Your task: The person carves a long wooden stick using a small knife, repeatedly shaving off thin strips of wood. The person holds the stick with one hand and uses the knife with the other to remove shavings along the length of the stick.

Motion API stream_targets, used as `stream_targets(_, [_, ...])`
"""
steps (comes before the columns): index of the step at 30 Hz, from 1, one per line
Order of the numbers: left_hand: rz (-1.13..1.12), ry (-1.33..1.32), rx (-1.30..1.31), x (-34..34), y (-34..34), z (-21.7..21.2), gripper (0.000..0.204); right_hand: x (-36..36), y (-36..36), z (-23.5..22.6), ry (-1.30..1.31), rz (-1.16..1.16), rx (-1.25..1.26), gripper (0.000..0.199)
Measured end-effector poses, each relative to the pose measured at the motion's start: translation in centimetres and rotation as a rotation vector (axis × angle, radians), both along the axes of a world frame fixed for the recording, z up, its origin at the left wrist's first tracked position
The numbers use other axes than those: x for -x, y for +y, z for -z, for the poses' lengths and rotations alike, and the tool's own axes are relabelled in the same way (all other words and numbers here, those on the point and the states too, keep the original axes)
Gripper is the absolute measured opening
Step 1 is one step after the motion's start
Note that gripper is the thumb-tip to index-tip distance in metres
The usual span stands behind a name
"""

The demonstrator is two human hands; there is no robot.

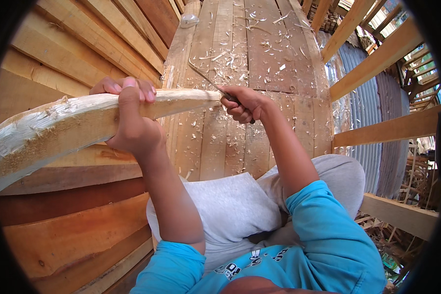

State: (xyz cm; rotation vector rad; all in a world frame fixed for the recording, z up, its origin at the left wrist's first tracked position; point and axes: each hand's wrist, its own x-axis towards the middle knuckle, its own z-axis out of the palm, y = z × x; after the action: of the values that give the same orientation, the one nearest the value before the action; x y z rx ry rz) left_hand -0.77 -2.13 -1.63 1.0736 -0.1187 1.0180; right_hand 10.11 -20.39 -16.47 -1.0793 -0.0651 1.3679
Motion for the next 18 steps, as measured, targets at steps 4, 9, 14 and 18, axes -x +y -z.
stream_targets(4, [-0.037, -0.015, 0.019, 0.3, -1.1, -1.1, 0.024, 0.1, -1.4, -1.3, -0.364, 0.032, 0.297, 0.060])
stream_targets(9, [-0.022, 0.026, 0.021, 1.2, 0.3, -1.7, 0.020, 0.0, -3.6, -3.5, -0.595, -0.123, 0.398, 0.049])
stream_targets(14, [-0.019, 0.066, 0.013, 1.9, 1.2, -2.2, 0.018, 0.2, -5.7, -5.3, -0.646, -0.278, 0.421, 0.043])
stream_targets(18, [-0.019, 0.068, -0.006, 2.0, 1.6, -2.1, 0.018, 0.1, -6.8, -6.2, -0.753, -0.225, 0.389, 0.045])
